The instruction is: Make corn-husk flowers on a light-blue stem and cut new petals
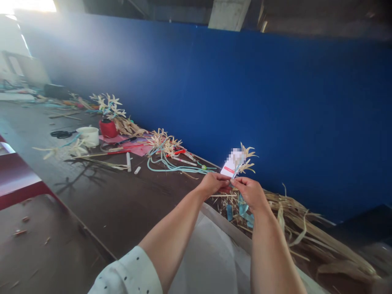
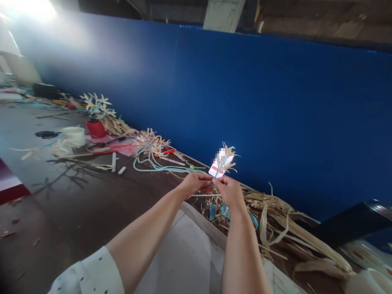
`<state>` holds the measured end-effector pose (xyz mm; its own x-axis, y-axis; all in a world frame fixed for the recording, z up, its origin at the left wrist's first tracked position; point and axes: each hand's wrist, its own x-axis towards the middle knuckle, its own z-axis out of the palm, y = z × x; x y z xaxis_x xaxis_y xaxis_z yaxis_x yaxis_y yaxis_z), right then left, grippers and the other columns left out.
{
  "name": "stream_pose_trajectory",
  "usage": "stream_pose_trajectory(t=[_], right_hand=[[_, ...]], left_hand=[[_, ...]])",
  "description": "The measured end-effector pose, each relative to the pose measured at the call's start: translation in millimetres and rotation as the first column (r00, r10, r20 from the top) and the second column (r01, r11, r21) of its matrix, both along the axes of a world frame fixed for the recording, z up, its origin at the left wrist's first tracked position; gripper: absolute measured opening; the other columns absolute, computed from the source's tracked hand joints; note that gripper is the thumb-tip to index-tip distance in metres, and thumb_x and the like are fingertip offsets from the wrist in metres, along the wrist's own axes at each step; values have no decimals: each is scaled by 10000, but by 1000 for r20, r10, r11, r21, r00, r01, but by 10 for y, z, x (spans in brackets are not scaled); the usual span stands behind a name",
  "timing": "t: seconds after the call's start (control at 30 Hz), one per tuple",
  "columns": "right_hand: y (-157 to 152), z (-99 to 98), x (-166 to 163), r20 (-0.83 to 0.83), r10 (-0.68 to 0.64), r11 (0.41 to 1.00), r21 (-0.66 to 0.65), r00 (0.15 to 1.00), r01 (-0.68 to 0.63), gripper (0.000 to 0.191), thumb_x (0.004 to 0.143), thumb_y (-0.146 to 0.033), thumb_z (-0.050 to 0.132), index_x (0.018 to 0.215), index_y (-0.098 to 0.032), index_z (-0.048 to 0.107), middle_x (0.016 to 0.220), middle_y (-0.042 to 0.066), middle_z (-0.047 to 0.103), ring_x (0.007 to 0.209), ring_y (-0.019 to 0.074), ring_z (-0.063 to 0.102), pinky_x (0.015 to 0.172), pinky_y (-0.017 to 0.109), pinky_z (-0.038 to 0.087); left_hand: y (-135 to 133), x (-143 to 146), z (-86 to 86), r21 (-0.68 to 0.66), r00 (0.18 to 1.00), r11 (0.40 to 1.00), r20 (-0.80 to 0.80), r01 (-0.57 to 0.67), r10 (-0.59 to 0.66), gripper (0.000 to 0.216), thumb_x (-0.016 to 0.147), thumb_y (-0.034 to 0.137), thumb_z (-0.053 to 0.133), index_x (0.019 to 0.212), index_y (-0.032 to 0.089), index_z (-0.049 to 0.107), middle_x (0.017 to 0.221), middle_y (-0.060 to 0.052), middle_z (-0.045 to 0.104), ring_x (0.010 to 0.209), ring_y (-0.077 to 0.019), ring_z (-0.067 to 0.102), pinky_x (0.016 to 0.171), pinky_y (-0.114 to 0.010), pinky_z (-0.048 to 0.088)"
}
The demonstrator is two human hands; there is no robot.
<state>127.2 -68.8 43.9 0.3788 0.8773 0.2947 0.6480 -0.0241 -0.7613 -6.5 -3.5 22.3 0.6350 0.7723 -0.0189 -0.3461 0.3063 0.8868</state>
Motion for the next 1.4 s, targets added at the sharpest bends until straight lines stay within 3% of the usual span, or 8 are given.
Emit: stream_pose_trajectory(t=[0.2, 0.37, 0.63, 0.77, 0.93, 1.07, 1.4], right_hand=[[-5, -1, -5, -93, 52, 998, -15, 994, -54, 390, 674, -523, 626, 800, -166, 722, 654, 17, 657, 597, 169, 563, 564, 264, 398], [-2, -5, 18, -73, 37, 998, -47, 997, -41, 345, 657, -434, 647, 873, -172, 706, 663, 18, 656, 603, 159, 555, 562, 259, 389], [-13, -63, 84, -186, 55, 982, -169, 981, -87, 299, 639, -401, 663, 837, -179, 692, 602, -3, 620, 513, 124, 493, 504, 249, 343], [-22, -59, 82, -250, 57, 988, -122, 966, -90, 279, 616, -392, 686, 801, -182, 679, 657, 10, 641, 569, 136, 534, 541, 251, 377], [-17, -49, 59, -297, 2, 995, -95, 955, -32, 289, 616, -414, 682, 777, -175, 662, 581, -4, 588, 511, 122, 485, 500, 246, 359], [3, -52, 36, -255, 20, 998, -52, 967, -34, 293, 617, -413, 678, 766, -161, 659, 590, 2, 584, 510, 118, 471, 504, 248, 364], [12, -44, 2, -202, 19, 998, -63, 979, -32, 307, 625, -429, 672, 780, -164, 675, 592, 9, 603, 509, 128, 488, 503, 252, 372]], left_hand=[[11, 23, -3, 43, 996, 997, -51, -65, 67, 173, 733, 32, 621, 878, 84, 701, 548, -6, 616, 512, -88, 593, 603, -232, 524], [37, 63, -44, 101, 986, 987, -98, -127, 137, 163, 751, 44, 602, 879, 94, 691, 555, 13, 610, 516, -81, 586, 634, -237, 524], [33, 48, -48, 221, 983, 973, -151, -70, 105, 175, 764, 40, 554, 847, 103, 695, 603, 6, 627, 539, -69, 579, 637, -219, 515], [28, 31, -30, 259, 981, 965, -174, -41, 89, 181, 762, 38, 549, 847, 99, 697, 615, 3, 628, 538, -61, 569, 633, -207, 507], [72, 67, -101, 310, 975, 948, -181, -65, 126, 185, 765, 56, 547, 860, 107, 698, 634, -2, 632, 556, -70, 568, 635, -217, 508], [101, 94, -163, 308, 968, 948, -204, -79, 147, 204, 773, 93, 556, 930, 110, 685, 637, -3, 628, 568, -85, 571, 655, -240, 510], [133, 132, -228, 291, 946, 951, -265, -104, 185, 130, 751, 130, 571, 840, 117, 666, 577, 7, 581, 525, -84, 542, 603, -227, 495]])
